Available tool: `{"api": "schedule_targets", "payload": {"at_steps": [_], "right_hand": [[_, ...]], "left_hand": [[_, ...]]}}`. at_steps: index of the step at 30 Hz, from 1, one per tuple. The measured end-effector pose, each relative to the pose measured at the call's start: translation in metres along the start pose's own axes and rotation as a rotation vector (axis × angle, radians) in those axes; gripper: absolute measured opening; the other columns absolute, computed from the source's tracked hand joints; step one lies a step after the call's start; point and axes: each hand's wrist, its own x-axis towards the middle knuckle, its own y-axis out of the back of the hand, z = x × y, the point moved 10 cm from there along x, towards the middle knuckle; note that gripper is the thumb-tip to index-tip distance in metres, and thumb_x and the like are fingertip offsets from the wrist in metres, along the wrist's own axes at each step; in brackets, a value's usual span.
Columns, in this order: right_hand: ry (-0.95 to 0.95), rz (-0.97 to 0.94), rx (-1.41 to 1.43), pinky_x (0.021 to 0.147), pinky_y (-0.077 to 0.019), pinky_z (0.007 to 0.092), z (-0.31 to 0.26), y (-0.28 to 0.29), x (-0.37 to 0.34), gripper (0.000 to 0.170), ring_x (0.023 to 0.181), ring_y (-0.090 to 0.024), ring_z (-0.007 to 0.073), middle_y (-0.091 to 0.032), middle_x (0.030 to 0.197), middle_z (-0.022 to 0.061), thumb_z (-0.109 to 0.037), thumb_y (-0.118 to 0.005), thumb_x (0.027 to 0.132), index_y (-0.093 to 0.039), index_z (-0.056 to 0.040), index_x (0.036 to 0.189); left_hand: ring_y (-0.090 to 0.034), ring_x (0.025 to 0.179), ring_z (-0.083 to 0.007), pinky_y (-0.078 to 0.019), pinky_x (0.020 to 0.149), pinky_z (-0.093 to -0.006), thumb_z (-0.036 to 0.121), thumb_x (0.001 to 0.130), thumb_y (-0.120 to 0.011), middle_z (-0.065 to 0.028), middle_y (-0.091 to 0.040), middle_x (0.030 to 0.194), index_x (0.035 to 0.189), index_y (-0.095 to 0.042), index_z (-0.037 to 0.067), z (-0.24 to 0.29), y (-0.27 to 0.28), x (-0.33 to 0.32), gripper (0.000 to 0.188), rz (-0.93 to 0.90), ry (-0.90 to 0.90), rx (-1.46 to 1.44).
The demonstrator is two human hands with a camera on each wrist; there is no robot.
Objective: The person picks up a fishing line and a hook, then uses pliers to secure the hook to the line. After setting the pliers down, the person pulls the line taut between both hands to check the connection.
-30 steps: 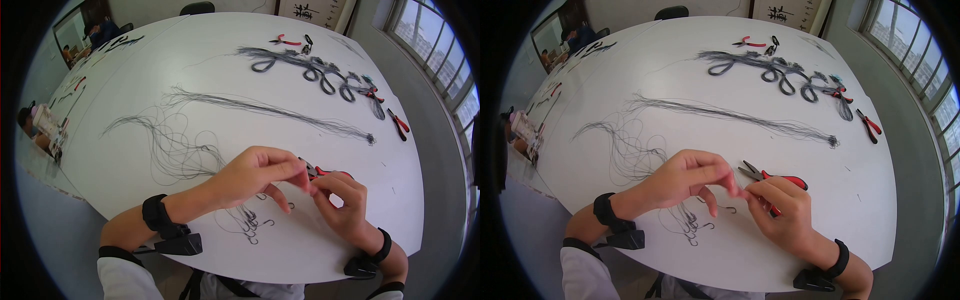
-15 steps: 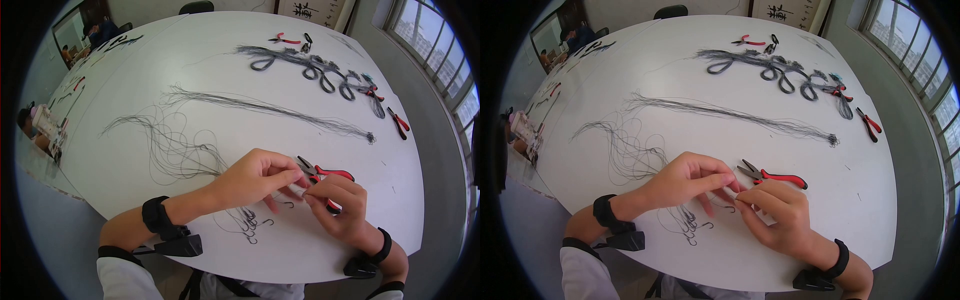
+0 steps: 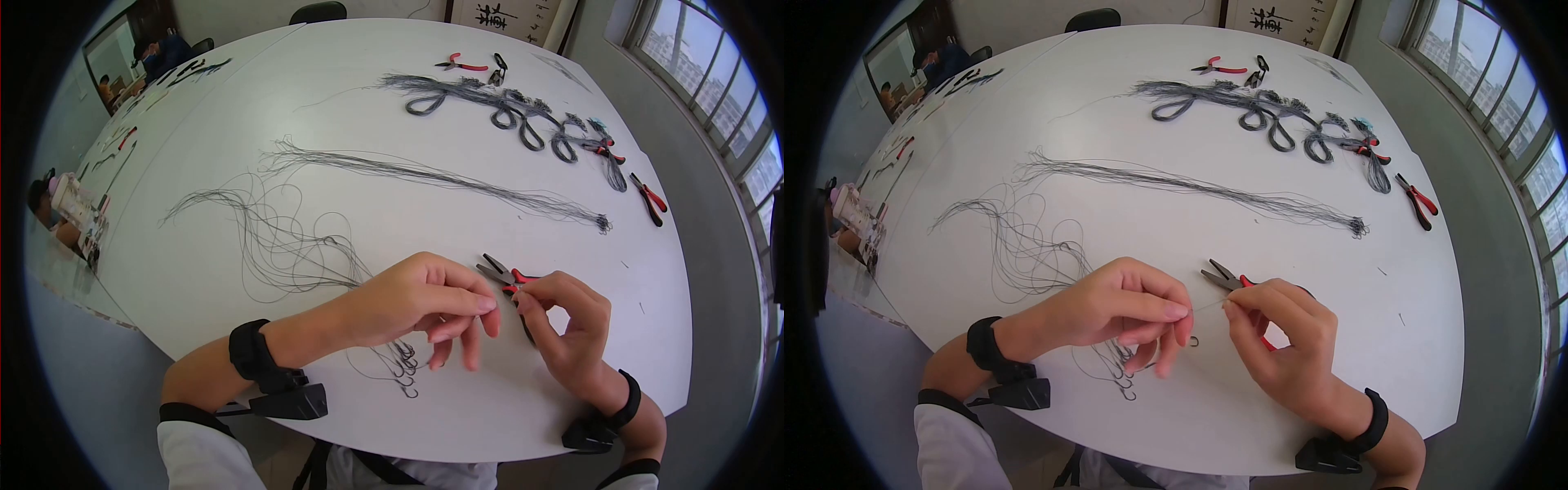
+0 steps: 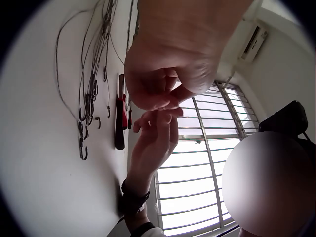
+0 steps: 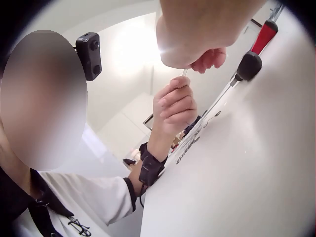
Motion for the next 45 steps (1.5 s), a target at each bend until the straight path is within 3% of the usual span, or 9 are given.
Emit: {"api": "schedule_targets", "payload": {"at_steps": [2,4,5,7,10,17,25,28,45], "right_hand": [[-0.006,0.014,0.000,0.047,-0.0412,0.0225,0.001,0.001,0.000,0.006,0.051,-0.053,0.0124,-0.057,0.063,0.0066,0.007,-0.062,0.074,-0.060,0.0017,0.076],[-0.046,0.031,0.002,0.048,-0.0412,0.0228,0.005,0.003,0.001,0.006,0.050,-0.053,0.0127,-0.056,0.063,0.0064,0.005,-0.062,0.073,-0.060,0.0015,0.076],[-0.046,0.031,0.002,0.048,-0.0412,0.0228,0.006,0.003,0.000,0.006,0.050,-0.053,0.0127,-0.056,0.063,0.0064,0.005,-0.062,0.073,-0.060,0.0015,0.076],[-0.032,-0.065,-0.030,0.049,-0.0419,0.0236,0.008,-0.005,-0.001,0.007,0.051,-0.053,0.0137,-0.057,0.064,0.0058,0.004,-0.064,0.071,-0.060,0.0003,0.076],[0.026,-0.200,-0.072,0.049,-0.0427,0.0254,0.000,-0.021,-0.003,0.010,0.053,-0.053,0.0149,-0.056,0.064,0.0051,0.003,-0.065,0.069,-0.061,-0.0009,0.077],[0.137,-0.242,-0.029,0.047,-0.0429,0.0272,-0.019,-0.027,-0.003,0.012,0.053,-0.053,0.0160,-0.055,0.063,0.0050,0.004,-0.064,0.069,-0.062,-0.0012,0.079],[0.120,-0.242,-0.065,0.046,-0.0411,0.0281,-0.018,-0.026,-0.003,0.012,0.052,-0.052,0.0181,-0.054,0.063,0.0057,0.005,-0.063,0.069,-0.061,-0.0006,0.079],[0.173,-0.253,-0.099,0.045,-0.0398,0.0295,-0.022,-0.026,-0.003,0.012,0.052,-0.051,0.0189,-0.053,0.062,0.0060,0.005,-0.063,0.069,-0.060,-0.0009,0.079],[0.320,-0.262,-0.168,0.053,-0.0444,0.0316,-0.030,-0.028,-0.008,0.027,0.060,-0.053,0.0238,-0.055,0.073,0.0078,0.008,-0.063,0.063,-0.060,-0.0012,0.087]], "left_hand": [[-0.060,0.056,-0.0137,-0.0484,0.045,-0.0257,0.012,0.092,-0.044,-0.0078,-0.055,0.055,0.083,-0.060,-0.007,0.000,0.002,0.000,0.026,-0.007,0.002,-0.081],[-0.064,0.092,-0.0256,-0.0545,0.049,-0.0307,0.012,0.094,-0.041,-0.0156,-0.061,0.066,0.082,-0.058,-0.006,0.003,-0.007,0.000,0.028,-0.152,-0.035,-0.264],[-0.064,0.092,-0.0256,-0.0545,0.049,-0.0307,0.012,0.094,-0.041,-0.0156,-0.061,0.066,0.082,-0.058,-0.006,0.003,-0.006,0.000,0.028,-0.152,-0.035,-0.264],[-0.049,0.118,-0.0314,-0.0568,0.051,-0.0337,0.014,0.095,-0.038,-0.0209,-0.064,0.089,0.085,-0.058,-0.005,0.010,0.000,0.000,0.029,-0.102,-0.116,-0.337],[-0.049,0.119,-0.0287,-0.0574,0.053,-0.0320,0.017,0.096,-0.036,-0.0198,-0.061,0.106,0.090,-0.058,-0.005,0.016,0.012,0.001,0.031,0.065,-0.204,-0.338],[-0.059,0.104,-0.0195,-0.0563,0.053,-0.0272,0.016,0.094,-0.046,-0.0151,-0.062,0.106,0.100,-0.060,-0.004,0.009,0.010,0.001,0.025,0.198,-0.119,0.163],[-0.060,0.068,-0.0089,-0.0482,0.051,-0.0204,0.008,0.093,-0.047,-0.0066,-0.064,0.079,0.095,-0.060,-0.004,0.000,0.005,-0.002,0.019,0.175,0.079,0.625],[-0.058,0.065,-0.0077,-0.0464,0.056,-0.0208,0.007,0.092,-0.047,-0.0053,-0.062,0.077,0.091,-0.060,-0.003,0.001,0.004,0.003,0.017,0.129,-0.052,0.683],[-0.056,0.058,-0.0057,-0.0353,0.051,-0.0169,0.010,0.090,-0.048,-0.0033,-0.062,0.067,0.088,-0.063,-0.003,-0.010,0.004,0.004,0.020,-0.018,0.053,0.461]]}}
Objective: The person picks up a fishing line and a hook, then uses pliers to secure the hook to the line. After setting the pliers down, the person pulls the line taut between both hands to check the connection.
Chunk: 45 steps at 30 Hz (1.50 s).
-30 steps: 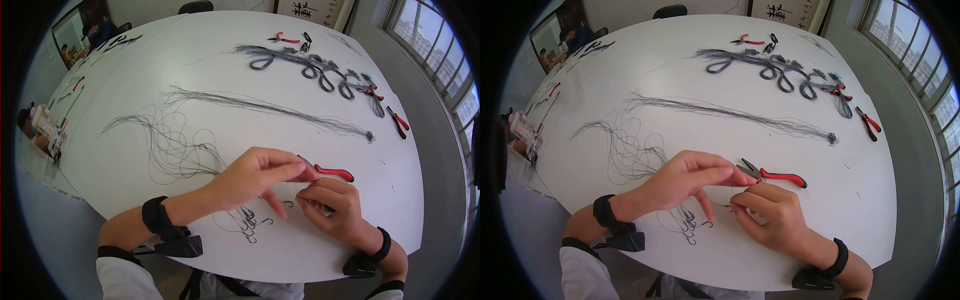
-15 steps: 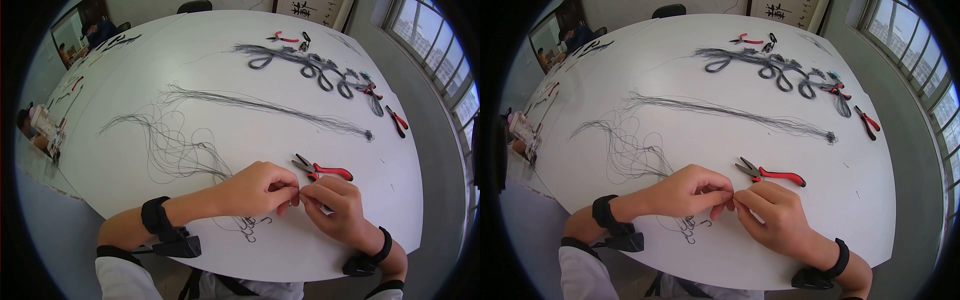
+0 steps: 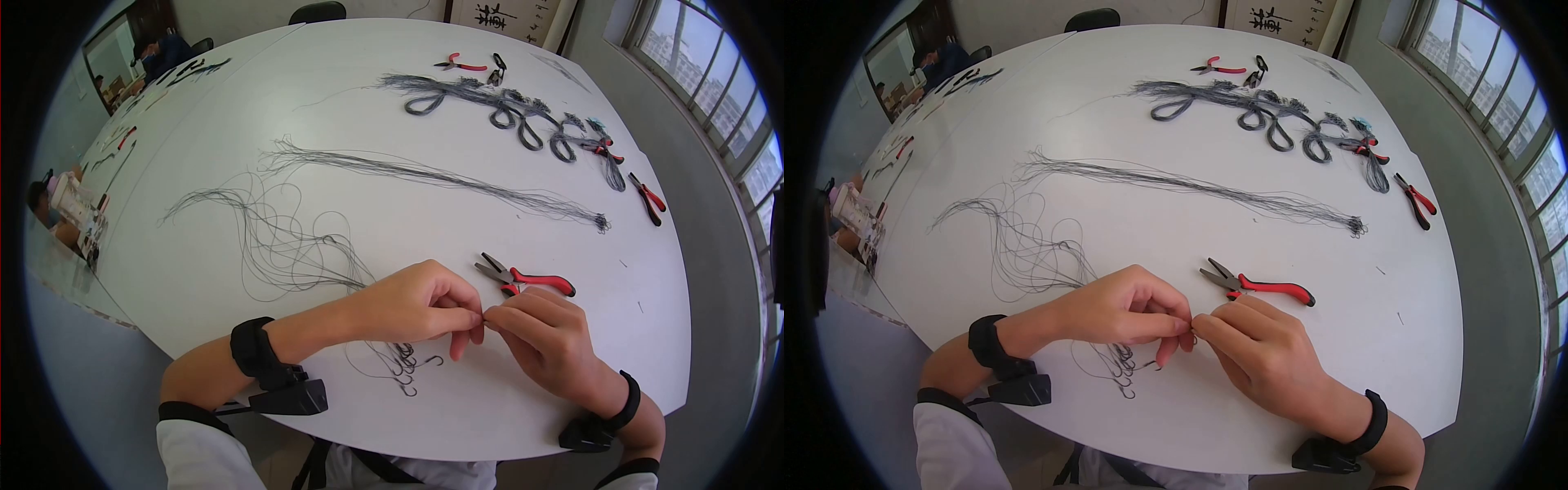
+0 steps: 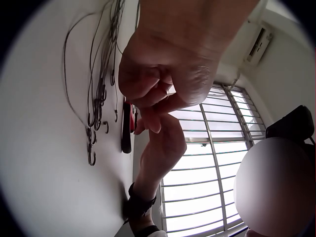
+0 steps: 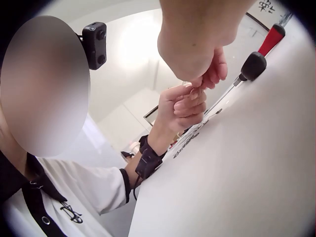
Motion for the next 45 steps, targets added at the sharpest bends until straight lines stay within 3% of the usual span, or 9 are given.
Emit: {"api": "schedule_targets", "payload": {"at_steps": [8,13,19,32,41,43,45], "right_hand": [[-0.097,0.014,0.064,0.053,-0.0455,0.0311,0.011,0.001,-0.002,0.019,0.060,-0.055,0.0241,-0.058,0.073,0.0092,0.006,-0.065,0.071,-0.060,-0.0007,0.088],[-0.202,0.083,0.168,0.050,-0.0436,0.0287,0.026,0.003,-0.005,0.016,0.056,-0.055,0.0213,-0.060,0.072,0.0098,0.003,-0.068,0.072,-0.061,-0.0001,0.086],[-0.163,0.094,0.150,0.047,-0.0405,0.0284,0.023,0.006,-0.003,0.012,0.053,-0.053,0.0207,-0.058,0.067,0.0085,0.004,-0.068,0.071,-0.062,-0.0004,0.081],[-0.034,0.129,0.005,0.050,-0.0433,0.0308,0.007,0.013,0.000,0.014,0.055,-0.054,0.0242,-0.055,0.067,0.0094,0.006,-0.065,0.070,-0.060,0.0004,0.081],[-0.183,0.027,0.137,0.050,-0.0421,0.0285,0.018,0.004,-0.002,0.009,0.054,-0.053,0.0217,-0.056,0.066,0.0085,0.004,-0.063,0.074,-0.060,-0.0004,0.081],[-0.414,-0.076,0.403,0.050,-0.0410,0.0280,0.036,-0.011,-0.011,0.008,0.054,-0.051,0.0188,-0.055,0.066,0.0073,0.004,-0.062,0.076,-0.061,-0.0008,0.082],[-0.465,-0.116,0.447,0.050,-0.0410,0.0276,0.038,-0.013,-0.012,0.008,0.054,-0.052,0.0175,-0.056,0.066,0.0070,0.004,-0.062,0.076,-0.061,-0.0006,0.082]], "left_hand": [[-0.052,0.056,-0.0046,-0.0343,0.050,-0.0164,0.010,0.090,-0.049,-0.0024,-0.061,0.066,0.089,-0.063,-0.002,0.005,0.001,0.000,0.019,0.026,-0.071,-0.021],[-0.039,0.048,-0.0005,-0.0239,0.041,-0.0170,0.012,0.090,-0.050,-0.0002,-0.056,0.061,0.089,-0.063,-0.002,-0.001,0.003,-0.003,0.019,0.024,0.035,-0.186],[-0.038,0.046,-0.0010,-0.0234,0.040,-0.0171,0.012,0.090,-0.051,0.0001,-0.054,0.060,0.089,-0.063,-0.003,-0.002,0.002,-0.003,0.020,0.016,0.028,-0.250],[-0.034,0.046,-0.0026,-0.0217,0.039,-0.0186,0.011,0.090,-0.050,0.0018,-0.047,0.057,0.090,-0.062,-0.005,0.003,0.001,-0.003,0.020,0.043,0.013,-0.324],[-0.045,0.062,-0.0018,-0.0366,0.055,-0.0175,0.007,0.088,-0.051,-0.0011,-0.062,0.078,0.088,-0.063,-0.002,0.007,0.007,-0.004,0.015,0.121,-0.075,0.017],[-0.049,0.068,-0.0024,-0.0397,0.060,-0.0173,0.007,0.088,-0.051,-0.0006,-0.062,0.078,0.088,-0.062,-0.002,0.012,0.006,-0.005,0.014,0.136,-0.145,0.082],[-0.050,0.069,-0.0027,-0.0403,0.061,-0.0171,0.007,0.088,-0.051,-0.0009,-0.062,0.078,0.088,-0.062,-0.002,0.016,0.005,-0.007,0.014,0.131,-0.125,0.125]]}}
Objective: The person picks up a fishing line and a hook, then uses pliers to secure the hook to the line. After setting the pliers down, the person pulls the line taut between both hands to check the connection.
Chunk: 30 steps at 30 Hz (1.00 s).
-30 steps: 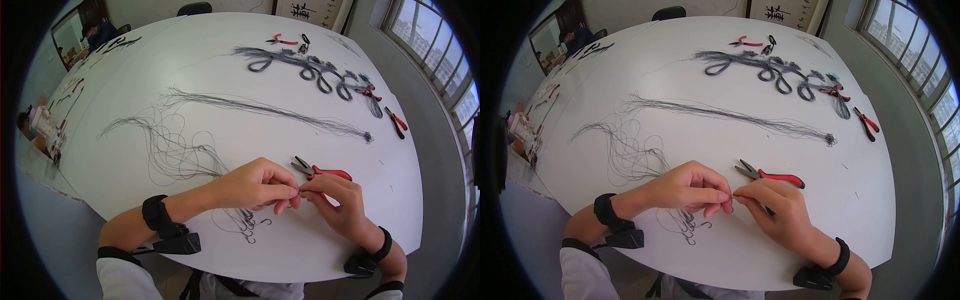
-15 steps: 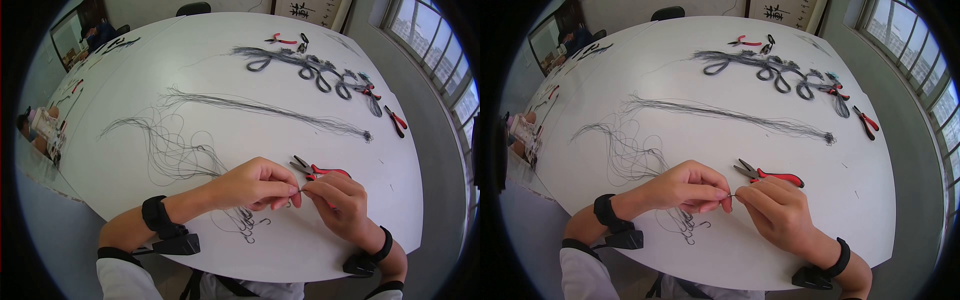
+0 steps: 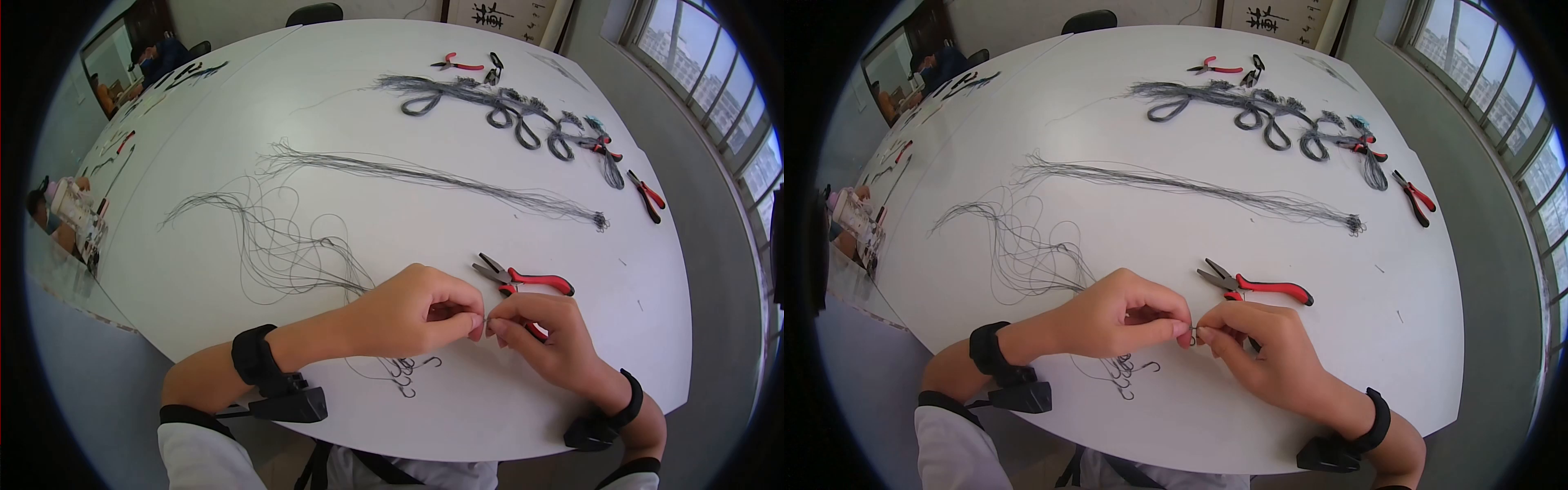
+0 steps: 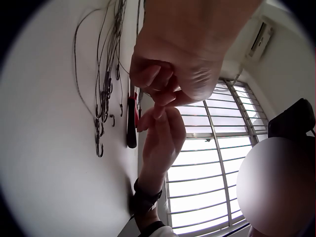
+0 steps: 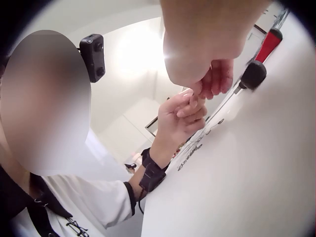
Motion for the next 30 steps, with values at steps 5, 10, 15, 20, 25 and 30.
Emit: {"api": "schedule_targets", "payload": {"at_steps": [5,10,15,20,25,30], "right_hand": [[0.186,0.068,-0.216,0.052,-0.0419,0.0254,-0.015,0.005,0.000,0.007,0.056,-0.054,0.0146,-0.058,0.066,0.0069,0.004,-0.059,0.078,-0.061,-0.0002,0.083],[0.005,0.016,-0.013,0.053,-0.0422,0.0236,0.000,0.000,-0.002,0.008,0.056,-0.055,0.0126,-0.059,0.065,0.0064,0.004,-0.057,0.079,-0.062,-0.0004,0.084],[-0.172,-0.051,0.118,0.053,-0.0427,0.0246,0.013,-0.005,-0.003,0.008,0.056,-0.055,0.0136,-0.059,0.065,0.0060,0.004,-0.058,0.078,-0.061,0.0000,0.084],[0.335,0.070,-0.386,0.052,-0.0425,0.0281,-0.031,0.003,-0.003,0.011,0.057,-0.054,0.0210,-0.055,0.065,0.0074,0.005,-0.061,0.075,-0.060,-0.0008,0.084],[0.416,0.097,-0.389,0.053,-0.0427,0.0289,-0.039,0.006,-0.006,0.011,0.058,-0.053,0.0223,-0.056,0.069,0.0084,0.005,-0.062,0.074,-0.060,-0.0002,0.084],[-0.073,-0.022,0.111,0.054,-0.0427,0.0248,0.005,0.000,0.000,0.006,0.061,-0.055,0.0124,-0.059,0.073,0.0066,0.002,-0.060,0.079,-0.061,0.0016,0.085]], "left_hand": [[-0.051,0.070,-0.0026,-0.0404,0.061,-0.0165,0.007,0.088,-0.052,-0.0010,-0.063,0.079,0.087,-0.062,-0.002,-0.004,-0.001,0.000,0.013,0.009,0.033,0.006],[-0.046,0.059,-0.0018,-0.0363,0.051,-0.0180,0.006,0.087,-0.052,-0.0009,-0.061,0.072,0.085,-0.063,-0.001,0.009,0.001,-0.002,0.013,0.050,-0.037,0.094],[-0.042,0.053,-0.0035,-0.0330,0.048,-0.0185,0.005,0.087,-0.051,-0.0001,-0.059,0.068,0.085,-0.063,-0.001,0.019,0.000,-0.003,0.013,0.057,-0.166,0.225],[-0.042,0.053,-0.0056,-0.0328,0.050,-0.0183,0.006,0.088,-0.049,0.0021,-0.056,0.065,0.085,-0.063,-0.001,-0.003,-0.001,0.001,0.015,0.032,-0.040,-0.009],[-0.042,0.056,-0.0025,-0.0327,0.052,-0.0167,0.009,0.089,-0.051,0.0026,-0.056,0.067,0.085,-0.063,0.000,-0.015,-0.011,0.002,0.015,-0.104,0.109,-0.289],[-0.040,0.057,-0.0012,-0.0317,0.051,-0.0171,0.010,0.090,-0.051,0.0032,-0.055,0.068,0.085,-0.063,0.000,0.003,-0.001,-0.003,0.016,0.036,-0.035,-0.019]]}}
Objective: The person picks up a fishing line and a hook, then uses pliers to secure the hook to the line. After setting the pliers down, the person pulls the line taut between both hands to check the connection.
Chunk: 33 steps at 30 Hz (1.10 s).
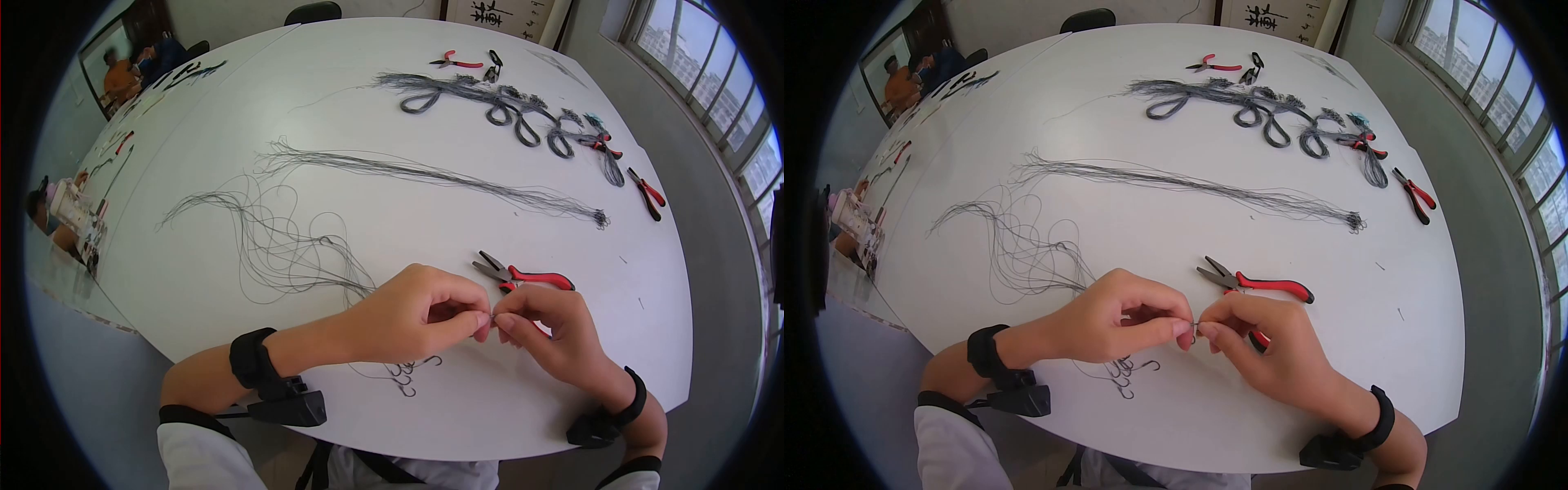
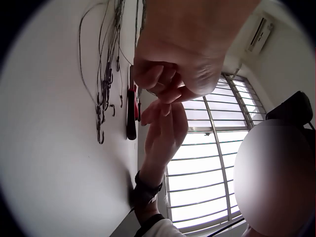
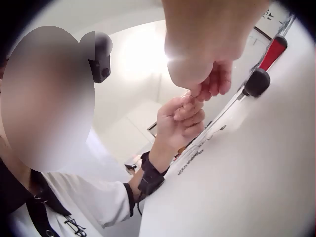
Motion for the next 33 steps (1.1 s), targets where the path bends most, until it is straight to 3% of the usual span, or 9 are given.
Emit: {"api": "schedule_targets", "payload": {"at_steps": [5,10,17,20,22,26,29,31,33], "right_hand": [[-0.122,0.005,0.193,0.054,-0.0425,0.0223,0.014,0.001,-0.001,0.005,0.063,-0.054,0.0076,-0.059,0.069,0.0046,0.001,-0.058,0.082,-0.062,0.0017,0.085],[0.309,0.159,-0.295,0.051,-0.0409,0.0253,-0.025,0.013,-0.004,0.008,0.056,-0.053,0.0149,-0.057,0.066,0.0067,0.003,-0.064,0.076,-0.062,-0.0005,0.082],[0.440,0.187,-0.410,0.050,-0.0401,0.0259,-0.039,0.009,-0.008,0.010,0.055,-0.052,0.0168,-0.056,0.065,0.0071,0.005,-0.065,0.074,-0.061,-0.0010,0.081],[0.201,0.110,-0.216,0.050,-0.0406,0.0249,-0.016,0.007,-0.004,0.008,0.055,-0.052,0.0141,-0.058,0.067,0.0068,0.005,-0.062,0.076,-0.062,0.0003,0.082],[-0.165,0.016,0.157,0.051,-0.0409,0.0234,0.019,-0.002,-0.004,0.006,0.055,-0.052,0.0111,-0.060,0.068,0.0064,0.004,-0.059,0.078,-0.062,0.0017,0.083],[-0.288,-0.003,0.337,0.051,-0.0407,0.0226,0.027,-0.007,-0.006,0.007,0.055,-0.052,0.0095,-0.060,0.068,0.0062,0.004,-0.057,0.079,-0.062,0.0015,0.084],[0.048,0.060,-0.151,0.052,-0.0406,0.0222,0.000,0.005,-0.002,0.008,0.056,-0.052,0.0099,-0.061,0.069,0.0064,0.004,-0.058,0.079,-0.062,0.0010,0.085],[0.409,0.150,-0.488,0.051,-0.0405,0.0233,-0.036,0.006,-0.008,0.008,0.055,-0.052,0.0100,-0.060,0.069,0.0064,0.004,-0.059,0.078,-0.062,0.0005,0.085],[0.368,0.144,-0.451,0.051,-0.0404,0.0235,-0.031,0.006,-0.008,0.006,0.055,-0.051,0.0091,-0.060,0.068,0.0058,0.003,-0.059,0.079,-0.062,0.0007,0.084]], "left_hand": [[-0.041,0.057,-0.0019,-0.0320,0.051,-0.0178,0.011,0.090,-0.050,0.0028,-0.054,0.067,0.086,-0.063,0.000,0.001,0.000,0.001,0.018,-0.004,-0.010,0.046],[-0.036,0.052,-0.0034,-0.0277,0.048,-0.0187,0.011,0.091,-0.050,0.0032,-0.046,0.061,0.086,-0.062,-0.003,-0.011,-0.008,0.001,0.019,-0.073,0.154,-0.368],[-0.038,0.052,-0.0037,-0.0280,0.047,-0.0183,0.010,0.091,-0.049,0.0026,-0.050,0.063,0.086,-0.062,-0.003,-0.012,-0.008,0.003,0.018,-0.053,0.074,-0.326],[-0.042,0.054,-0.0039,-0.0313,0.049,-0.0179,0.008,0.089,-0.050,0.0014,-0.056,0.067,0.086,-0.062,-0.002,-0.005,0.000,0.002,0.016,0.033,-0.056,-0.089],[-0.045,0.057,-0.0034,-0.0340,0.050,-0.0179,0.006,0.088,-0.050,0.0005,-0.061,0.071,0.085,-0.062,-0.001,-0.001,0.001,0.000,0.015,0.038,-0.025,0.119],[-0.044,0.056,-0.0027,-0.0336,0.050,-0.0179,0.006,0.087,-0.050,0.0007,-0.059,0.069,0.083,-0.062,-0.001,0.016,0.001,-0.001,0.015,0.080,-0.175,0.300],[-0.042,0.054,-0.0036,-0.0324,0.048,-0.0180,0.006,0.087,-0.050,0.0015,-0.058,0.068,0.083,-0.062,-0.001,0.005,0.004,0.000,0.015,0.090,-0.075,0.091],[-0.041,0.052,-0.0040,-0.0316,0.047,-0.0186,0.006,0.087,-0.050,0.0024,-0.056,0.065,0.083,-0.062,-0.001,-0.012,-0.005,0.002,0.014,-0.018,0.124,-0.331],[-0.041,0.052,-0.0042,-0.0314,0.047,-0.0190,0.006,0.087,-0.049,0.0023,-0.055,0.064,0.084,-0.061,0.000,-0.009,-0.005,0.003,0.014,-0.001,0.100,-0.310]]}}
